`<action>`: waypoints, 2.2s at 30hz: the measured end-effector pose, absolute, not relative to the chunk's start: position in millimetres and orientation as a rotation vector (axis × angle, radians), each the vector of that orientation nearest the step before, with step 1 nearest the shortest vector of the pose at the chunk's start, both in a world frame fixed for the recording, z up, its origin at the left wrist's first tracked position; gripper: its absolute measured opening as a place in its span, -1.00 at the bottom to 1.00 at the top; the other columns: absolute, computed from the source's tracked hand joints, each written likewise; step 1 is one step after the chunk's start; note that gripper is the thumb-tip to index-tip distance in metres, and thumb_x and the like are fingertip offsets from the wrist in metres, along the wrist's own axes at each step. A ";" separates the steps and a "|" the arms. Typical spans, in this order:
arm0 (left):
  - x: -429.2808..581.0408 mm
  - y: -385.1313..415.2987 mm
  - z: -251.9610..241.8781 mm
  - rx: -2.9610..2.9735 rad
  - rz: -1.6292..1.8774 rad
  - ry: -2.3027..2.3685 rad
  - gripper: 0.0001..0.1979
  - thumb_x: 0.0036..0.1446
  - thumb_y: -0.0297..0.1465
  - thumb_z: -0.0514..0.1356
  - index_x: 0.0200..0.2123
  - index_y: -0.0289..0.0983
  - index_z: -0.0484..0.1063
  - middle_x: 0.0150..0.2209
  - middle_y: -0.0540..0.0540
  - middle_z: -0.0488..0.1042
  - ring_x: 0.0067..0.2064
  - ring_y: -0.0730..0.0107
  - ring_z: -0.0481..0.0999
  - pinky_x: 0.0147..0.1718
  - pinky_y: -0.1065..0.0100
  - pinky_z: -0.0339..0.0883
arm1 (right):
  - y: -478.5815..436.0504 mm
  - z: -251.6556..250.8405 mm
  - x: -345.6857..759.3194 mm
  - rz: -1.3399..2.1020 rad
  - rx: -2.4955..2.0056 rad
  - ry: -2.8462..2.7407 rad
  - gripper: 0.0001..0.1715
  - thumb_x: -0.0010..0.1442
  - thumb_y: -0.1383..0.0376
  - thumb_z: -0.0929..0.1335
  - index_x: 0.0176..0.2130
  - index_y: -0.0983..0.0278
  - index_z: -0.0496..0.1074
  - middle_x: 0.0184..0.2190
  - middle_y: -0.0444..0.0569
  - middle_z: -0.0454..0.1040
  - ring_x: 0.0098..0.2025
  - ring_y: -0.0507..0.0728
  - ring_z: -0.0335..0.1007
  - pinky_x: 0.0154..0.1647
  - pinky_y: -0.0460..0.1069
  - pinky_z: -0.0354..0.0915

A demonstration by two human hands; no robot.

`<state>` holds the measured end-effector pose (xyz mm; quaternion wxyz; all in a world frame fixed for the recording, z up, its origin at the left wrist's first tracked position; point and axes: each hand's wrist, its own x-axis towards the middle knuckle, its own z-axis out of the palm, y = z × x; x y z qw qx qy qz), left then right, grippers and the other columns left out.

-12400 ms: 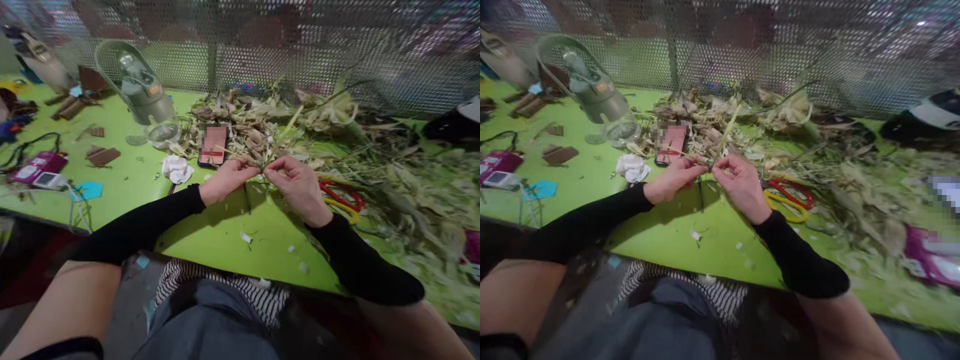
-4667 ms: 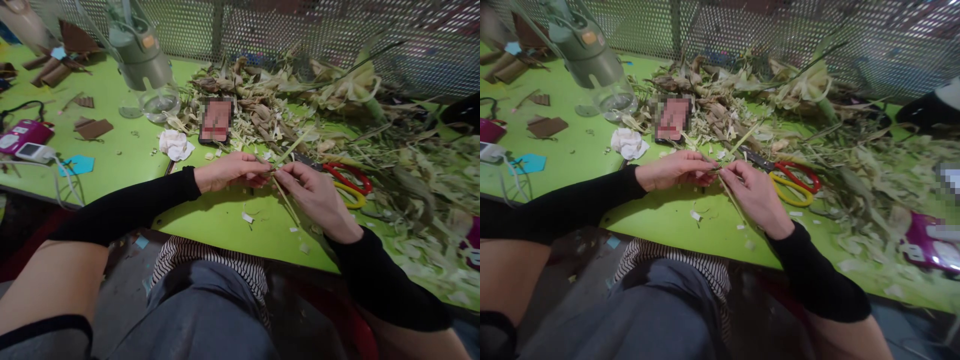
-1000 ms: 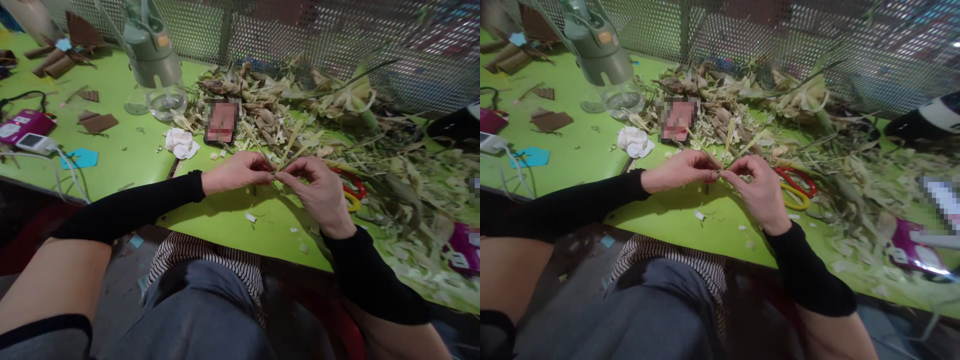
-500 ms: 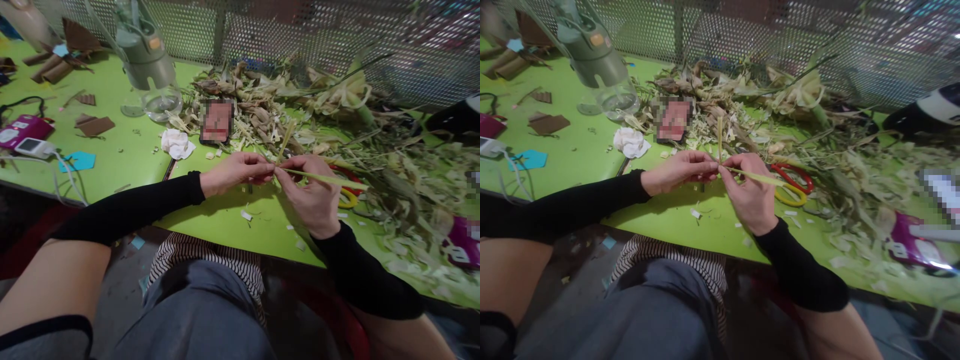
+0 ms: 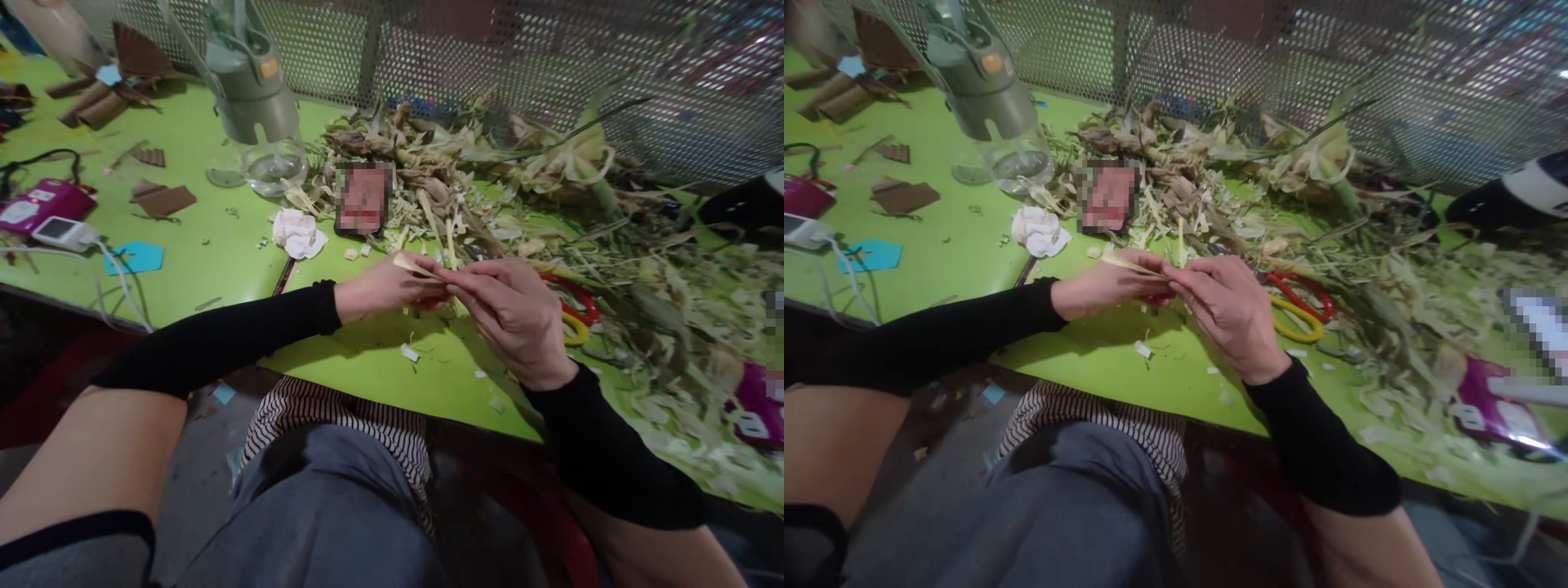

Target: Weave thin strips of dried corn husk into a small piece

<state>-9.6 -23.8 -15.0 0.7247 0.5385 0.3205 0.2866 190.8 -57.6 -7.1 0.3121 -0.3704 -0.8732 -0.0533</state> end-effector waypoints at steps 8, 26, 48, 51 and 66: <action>-16.0 -21.4 -11.0 1.817 0.571 0.836 -0.92 0.21 -0.47 0.25 -0.35 -0.36 0.45 -0.42 0.06 0.42 -0.37 0.55 0.32 -0.33 0.42 0.17 | -50.4 -3.9 185.0 0.707 -1.310 -1.894 -0.59 0.21 0.11 0.52 0.00 0.20 0.51 -0.35 -0.12 0.56 -0.38 0.09 0.47 -0.39 0.01 0.36; -2.8 -33.5 -7.5 1.128 0.543 0.845 -0.68 0.41 -0.27 0.16 -0.40 -0.30 0.34 -0.44 0.05 0.48 -0.34 0.57 0.52 -0.09 0.37 0.41 | -49.1 -4.8 187.7 0.952 -1.338 -1.811 -0.66 0.14 0.04 0.52 -0.26 0.20 0.46 -0.44 -0.15 0.44 -0.45 0.03 0.25 -0.46 -0.03 0.19; -2.9 -37.1 -16.5 1.236 0.440 0.735 -0.75 0.29 -0.52 0.23 -0.48 -0.37 0.42 -0.56 0.06 0.42 -0.51 0.62 0.36 -0.40 0.45 0.23 | -67.1 5.4 175.2 0.703 -1.302 -1.694 -0.65 0.39 -0.01 0.36 -0.11 0.14 0.60 -0.39 -0.08 0.52 -0.53 0.03 0.23 -0.53 -0.01 0.19; -5.8 -34.3 -14.1 1.178 0.435 0.749 -0.74 0.28 -0.51 0.27 -0.49 -0.39 0.44 -0.56 0.07 0.44 -0.50 0.65 0.38 -0.35 0.48 0.30 | -70.3 11.4 179.5 0.622 -1.291 -1.819 -0.70 0.36 0.03 0.39 -0.08 0.13 0.61 -0.52 -0.16 0.38 -0.54 0.04 0.20 -0.52 0.00 0.12; -11.6 -29.4 -4.2 1.107 0.441 0.836 -0.78 0.33 -0.55 0.18 -0.38 -0.40 0.55 -0.48 0.00 0.53 -0.44 0.63 0.45 -0.23 0.45 0.41 | -67.9 14.3 194.6 0.388 -1.344 -2.295 -0.86 0.30 0.21 0.38 -0.31 0.14 0.52 -0.57 -0.18 0.48 -0.60 0.02 0.22 -0.51 -0.01 0.09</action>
